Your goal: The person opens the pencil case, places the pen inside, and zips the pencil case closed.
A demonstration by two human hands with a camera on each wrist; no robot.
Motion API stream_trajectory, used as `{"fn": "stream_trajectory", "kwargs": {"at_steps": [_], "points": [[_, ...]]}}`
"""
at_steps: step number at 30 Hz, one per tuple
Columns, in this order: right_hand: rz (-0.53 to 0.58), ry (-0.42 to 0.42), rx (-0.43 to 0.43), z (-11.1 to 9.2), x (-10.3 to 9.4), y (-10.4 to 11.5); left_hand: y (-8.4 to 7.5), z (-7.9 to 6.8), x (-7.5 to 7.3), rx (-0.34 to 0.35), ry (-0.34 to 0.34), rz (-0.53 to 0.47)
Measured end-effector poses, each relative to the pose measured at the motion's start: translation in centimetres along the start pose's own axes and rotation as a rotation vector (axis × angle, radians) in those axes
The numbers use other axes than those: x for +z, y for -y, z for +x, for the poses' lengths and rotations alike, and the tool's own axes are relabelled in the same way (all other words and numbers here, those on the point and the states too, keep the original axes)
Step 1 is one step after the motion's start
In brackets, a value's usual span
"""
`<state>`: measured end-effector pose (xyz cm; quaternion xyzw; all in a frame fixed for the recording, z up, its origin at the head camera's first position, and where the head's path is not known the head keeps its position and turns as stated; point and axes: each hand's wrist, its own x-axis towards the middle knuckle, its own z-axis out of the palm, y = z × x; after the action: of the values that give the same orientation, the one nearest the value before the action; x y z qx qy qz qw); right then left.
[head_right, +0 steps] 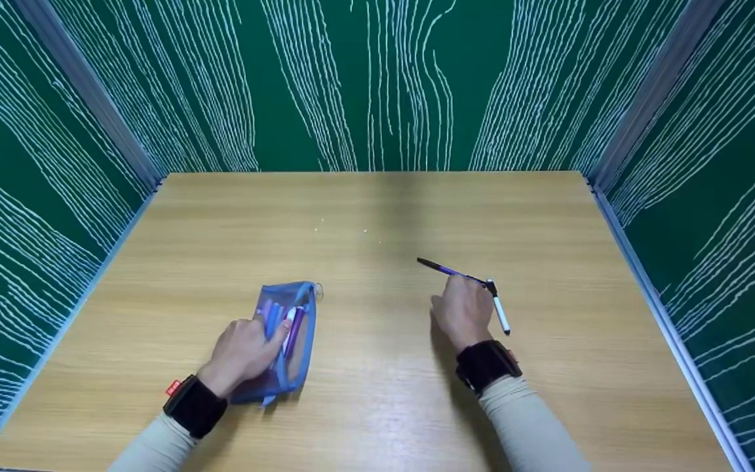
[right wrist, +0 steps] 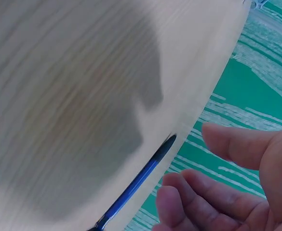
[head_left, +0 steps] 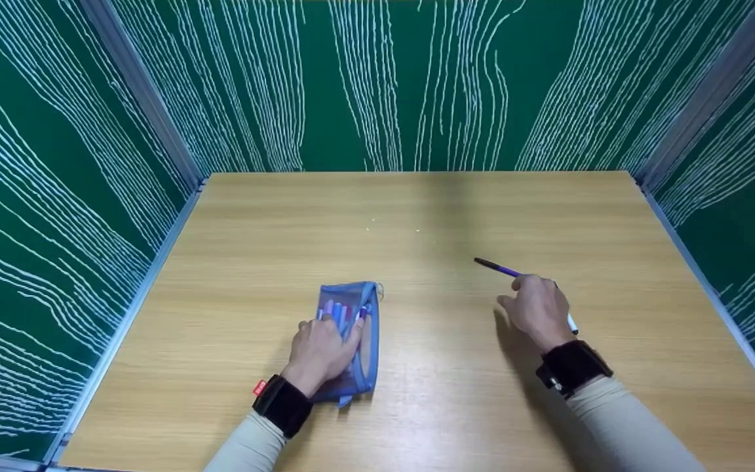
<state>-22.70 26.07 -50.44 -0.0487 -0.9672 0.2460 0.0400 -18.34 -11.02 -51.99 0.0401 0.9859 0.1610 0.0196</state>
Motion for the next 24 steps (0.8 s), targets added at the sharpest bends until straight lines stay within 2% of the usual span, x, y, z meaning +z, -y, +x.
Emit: {"fn": "stream_trajectory", "kwargs": {"at_steps": [17, 20, 24], "points": [[-0.111, 0.043, 0.119, 1.0, -2.6, -4.5, 0.0, 0.0, -0.2, -0.002, 0.036, -0.017], [-0.118, 0.064, 0.142, 1.0, -2.9, -5.4, 0.0, 0.1, -0.3, -0.004, 0.034, -0.015], [-0.159, 0.046, 0.142, 1.1, -3.0, -6.3, 0.0, 0.0, -0.2, -0.002, 0.014, -0.017]]}}
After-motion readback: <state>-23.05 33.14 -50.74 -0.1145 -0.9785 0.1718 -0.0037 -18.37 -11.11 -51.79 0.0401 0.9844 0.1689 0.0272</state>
